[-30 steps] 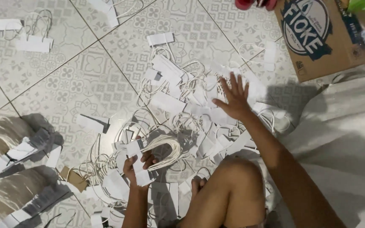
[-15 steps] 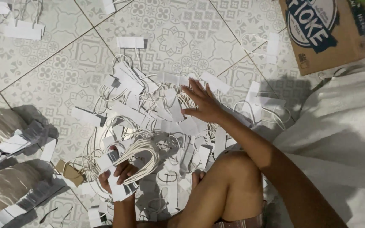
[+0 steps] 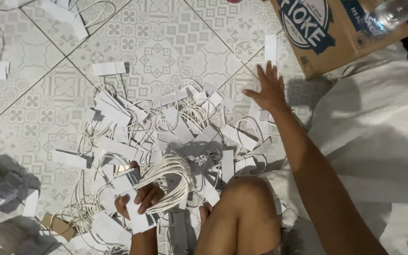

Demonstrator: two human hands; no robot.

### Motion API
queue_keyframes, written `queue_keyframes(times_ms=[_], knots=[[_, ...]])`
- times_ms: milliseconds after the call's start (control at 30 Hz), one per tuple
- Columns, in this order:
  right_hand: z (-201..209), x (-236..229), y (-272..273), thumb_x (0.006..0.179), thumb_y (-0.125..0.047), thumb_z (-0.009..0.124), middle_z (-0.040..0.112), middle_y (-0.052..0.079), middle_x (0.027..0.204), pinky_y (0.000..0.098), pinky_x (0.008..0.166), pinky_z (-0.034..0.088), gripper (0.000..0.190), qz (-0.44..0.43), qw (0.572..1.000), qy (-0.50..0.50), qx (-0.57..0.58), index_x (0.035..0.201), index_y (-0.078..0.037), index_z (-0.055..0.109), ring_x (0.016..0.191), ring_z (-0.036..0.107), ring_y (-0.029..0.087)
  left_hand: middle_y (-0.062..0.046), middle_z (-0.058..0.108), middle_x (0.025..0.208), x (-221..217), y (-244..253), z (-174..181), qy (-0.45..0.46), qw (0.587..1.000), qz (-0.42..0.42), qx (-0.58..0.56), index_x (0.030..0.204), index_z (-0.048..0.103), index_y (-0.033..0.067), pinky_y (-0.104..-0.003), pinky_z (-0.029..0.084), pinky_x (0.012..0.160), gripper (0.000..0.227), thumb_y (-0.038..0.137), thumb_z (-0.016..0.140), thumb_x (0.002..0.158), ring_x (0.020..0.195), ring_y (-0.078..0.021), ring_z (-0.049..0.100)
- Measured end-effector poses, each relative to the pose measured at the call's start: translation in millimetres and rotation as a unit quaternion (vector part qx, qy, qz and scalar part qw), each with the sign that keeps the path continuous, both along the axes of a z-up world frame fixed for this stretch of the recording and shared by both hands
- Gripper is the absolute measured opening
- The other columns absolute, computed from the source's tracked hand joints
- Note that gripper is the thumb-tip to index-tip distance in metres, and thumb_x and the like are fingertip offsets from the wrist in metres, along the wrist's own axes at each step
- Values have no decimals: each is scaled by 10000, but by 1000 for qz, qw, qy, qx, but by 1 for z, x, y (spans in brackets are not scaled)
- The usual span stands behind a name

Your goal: The person sits on the floor and repeatedly picks up white cables and small white paper tags. They wrap the tags around the coiled cables to bundle them, then place the finished bundles aside. The process is repeated continuously with materials from a pile on the floor.

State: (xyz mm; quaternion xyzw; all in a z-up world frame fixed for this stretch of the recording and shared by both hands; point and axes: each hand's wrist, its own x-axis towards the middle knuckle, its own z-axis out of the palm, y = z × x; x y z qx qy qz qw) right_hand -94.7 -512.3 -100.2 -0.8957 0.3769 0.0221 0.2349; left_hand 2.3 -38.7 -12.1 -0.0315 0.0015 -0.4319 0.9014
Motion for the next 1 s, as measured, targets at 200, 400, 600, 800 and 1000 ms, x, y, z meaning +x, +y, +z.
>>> queue_keyframes(times_ms=[200,400,600,800,1000], knots=[[-7,10,32,963,-366,626,290,151,1674,641,1190,188,699,108,986,-82,-95,1594,-197,377,1535,264,370,-81,667,824,-7,25,2,26,998,39,-33,1578,350,133,-363,523,774,750,202,598,874,617,-168,637],[83,54,118,960,-608,577,176,204,1701,654,1235,71,908,185,967,31,171,1679,-268,141,1555,127,441,45,578,528,-7,88,16,-61,996,6,58,794,566,191,-368,530,935,299,471,670,789,821,-218,667],[110,69,175,866,-684,634,307,284,1628,601,1264,137,1109,212,938,98,257,1679,-197,58,1542,161,464,-23,598,699,-27,168,-19,-69,997,33,9,881,548,142,-577,449,1047,270,405,607,861,1119,-340,608],[114,64,223,902,-676,618,123,172,1716,506,1279,129,1058,189,955,88,213,1684,-280,27,1576,131,335,-66,625,825,-50,242,-121,-38,994,94,36,995,482,128,-554,477,1040,267,358,572,895,1219,-359,604],[174,25,341,1028,-382,611,138,334,1675,618,1250,40,782,261,965,-29,8,1654,-76,257,1568,68,455,-61,691,994,-79,233,-63,0,966,186,180,1106,496,108,-415,563,898,275,155,576,847,1008,-279,682]])
